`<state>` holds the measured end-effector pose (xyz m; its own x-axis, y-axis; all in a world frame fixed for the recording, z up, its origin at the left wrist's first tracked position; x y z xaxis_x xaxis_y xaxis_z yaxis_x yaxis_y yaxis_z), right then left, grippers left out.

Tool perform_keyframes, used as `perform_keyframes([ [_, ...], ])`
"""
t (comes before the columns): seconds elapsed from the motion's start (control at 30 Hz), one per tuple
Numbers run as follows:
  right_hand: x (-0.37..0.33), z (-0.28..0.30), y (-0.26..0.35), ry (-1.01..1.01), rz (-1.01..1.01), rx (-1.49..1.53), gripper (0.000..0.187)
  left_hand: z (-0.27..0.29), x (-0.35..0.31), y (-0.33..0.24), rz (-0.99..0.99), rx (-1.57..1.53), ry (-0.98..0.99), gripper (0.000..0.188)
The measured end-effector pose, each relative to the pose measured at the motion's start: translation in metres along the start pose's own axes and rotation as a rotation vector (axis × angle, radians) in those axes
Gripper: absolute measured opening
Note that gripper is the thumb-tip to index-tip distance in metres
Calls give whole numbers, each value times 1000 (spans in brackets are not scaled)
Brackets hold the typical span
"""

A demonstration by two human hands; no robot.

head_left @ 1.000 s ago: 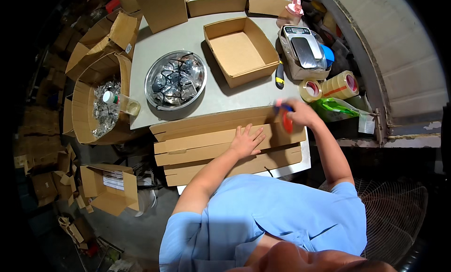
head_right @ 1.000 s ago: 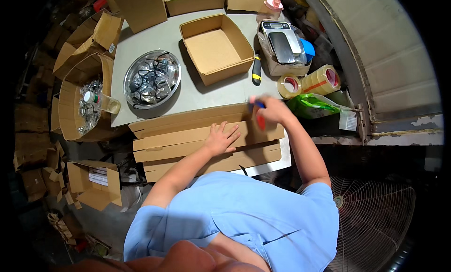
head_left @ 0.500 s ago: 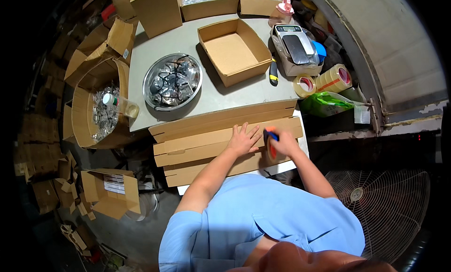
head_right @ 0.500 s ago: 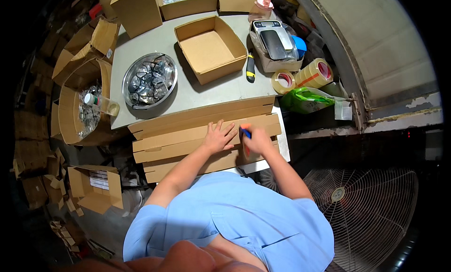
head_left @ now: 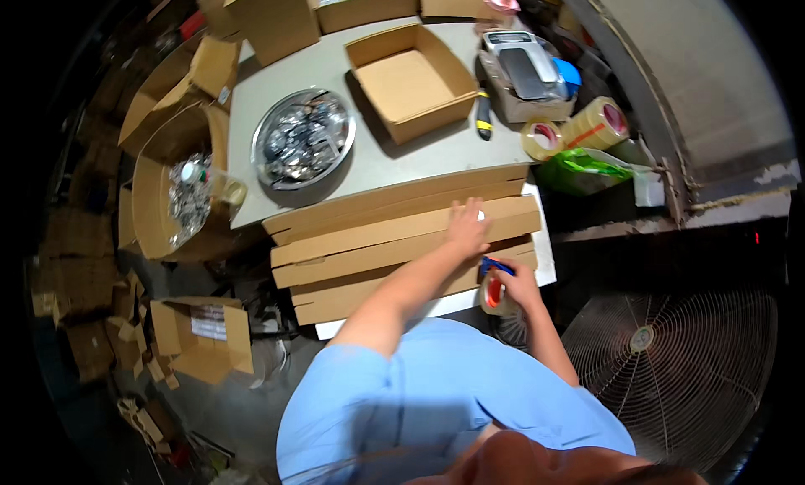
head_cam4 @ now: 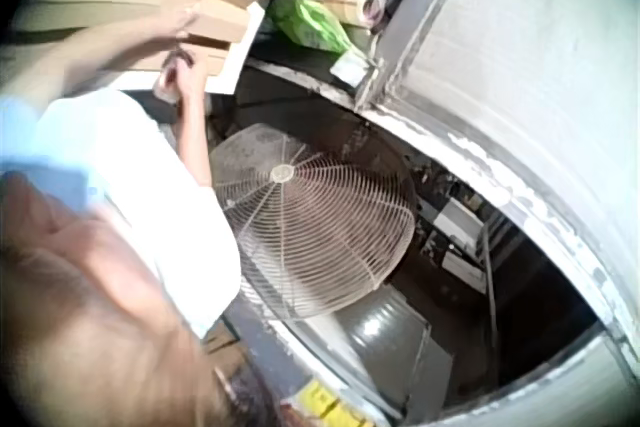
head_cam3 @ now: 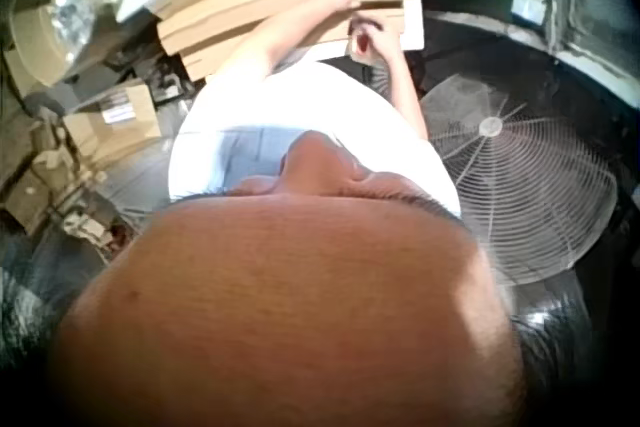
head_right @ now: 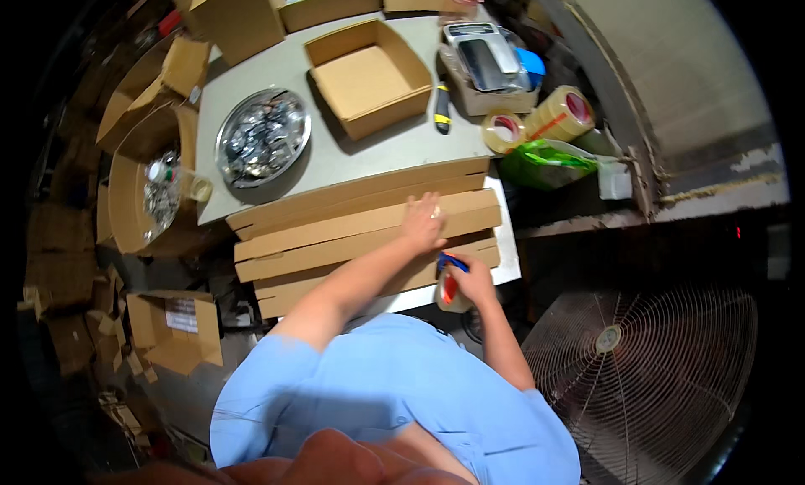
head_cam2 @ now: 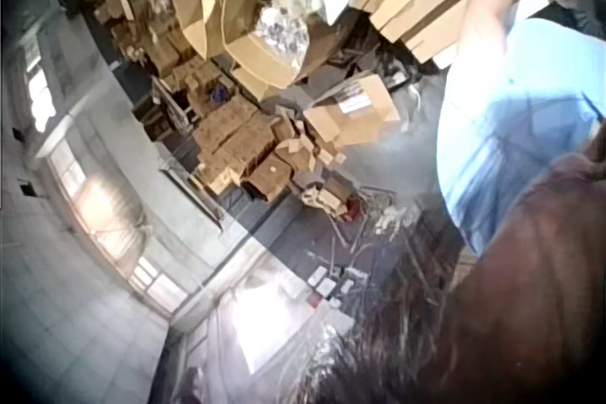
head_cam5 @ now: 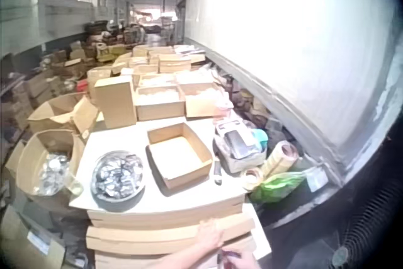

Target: The person places metal brackets and hardware into a cardboard box and uses a tape dispenser to seal the box.

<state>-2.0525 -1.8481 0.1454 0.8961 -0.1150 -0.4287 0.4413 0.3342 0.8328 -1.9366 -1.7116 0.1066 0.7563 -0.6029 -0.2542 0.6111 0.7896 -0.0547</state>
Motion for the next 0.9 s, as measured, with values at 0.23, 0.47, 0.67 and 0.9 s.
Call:
perform_keyframes([
  [0.23,-40,-9,12,-128,93,-21,42,-38,-20,4,106,176,-303,59],
  [0.47,-27,-80,41,45,90,668,46,-80,-244,132,323,-130,-366,55],
  [0.67,18,-210,118,260,73,1258,45,-61,-292,209,411,-53,-287,67],
  [0.9,55,-309,133,168,397,927,48,-61,-275,231,253,18,-3,62],
])
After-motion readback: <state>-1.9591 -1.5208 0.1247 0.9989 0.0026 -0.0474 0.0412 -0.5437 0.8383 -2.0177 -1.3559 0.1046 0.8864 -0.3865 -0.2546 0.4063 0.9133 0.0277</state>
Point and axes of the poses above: each hand's wrist, its own x-axis towards the middle knuckle, its own z-axis out of the back of the hand, y = z × x, the point moved 1 cm from there along x, towards the middle knuckle, and after that the axes turned 13 degrees about x, right-handed, at the moved point
